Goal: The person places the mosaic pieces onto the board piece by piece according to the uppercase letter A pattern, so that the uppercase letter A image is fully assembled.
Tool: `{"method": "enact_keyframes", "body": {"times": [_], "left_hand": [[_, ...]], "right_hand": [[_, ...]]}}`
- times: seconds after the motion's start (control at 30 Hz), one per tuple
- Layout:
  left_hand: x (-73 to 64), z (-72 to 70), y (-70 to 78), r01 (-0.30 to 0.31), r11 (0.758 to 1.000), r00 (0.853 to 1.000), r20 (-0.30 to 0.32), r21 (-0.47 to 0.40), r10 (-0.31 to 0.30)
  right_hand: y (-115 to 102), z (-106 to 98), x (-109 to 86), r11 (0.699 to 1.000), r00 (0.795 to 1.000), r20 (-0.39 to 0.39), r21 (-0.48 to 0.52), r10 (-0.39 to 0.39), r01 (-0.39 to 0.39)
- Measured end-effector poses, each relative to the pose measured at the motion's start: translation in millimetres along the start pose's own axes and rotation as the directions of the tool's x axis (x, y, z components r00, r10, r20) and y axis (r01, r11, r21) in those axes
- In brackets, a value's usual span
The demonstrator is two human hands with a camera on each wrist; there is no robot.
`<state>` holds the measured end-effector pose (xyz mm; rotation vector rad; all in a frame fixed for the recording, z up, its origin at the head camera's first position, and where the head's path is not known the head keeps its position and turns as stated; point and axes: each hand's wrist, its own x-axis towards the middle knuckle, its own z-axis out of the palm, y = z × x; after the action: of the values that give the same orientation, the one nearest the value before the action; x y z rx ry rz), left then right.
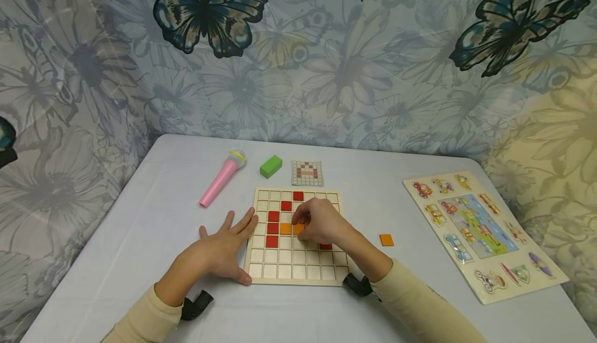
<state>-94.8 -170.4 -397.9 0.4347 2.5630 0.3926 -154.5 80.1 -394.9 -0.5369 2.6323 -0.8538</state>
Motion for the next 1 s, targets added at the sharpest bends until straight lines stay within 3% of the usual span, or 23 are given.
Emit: {"method": "enact_keyframes", "body": {"times": [0.33,1.0], "left_hand": [[-0.7,0.6,-1.2,-0.016,1.000,1.000,-0.005,-0.002,0.016],[-0.1,0.5,-1.5,-0.017,1.000,1.000,-0.008,0.013,0.018]], "right_hand": [[-0.4,-0.5,-2.8,0.999,0.999,-0.031,-0.009,-0.034,0.034],[8.9,-22.6,-17.6,0.997,0.997,-0.042,0.057,-0.058,0.060]]}}
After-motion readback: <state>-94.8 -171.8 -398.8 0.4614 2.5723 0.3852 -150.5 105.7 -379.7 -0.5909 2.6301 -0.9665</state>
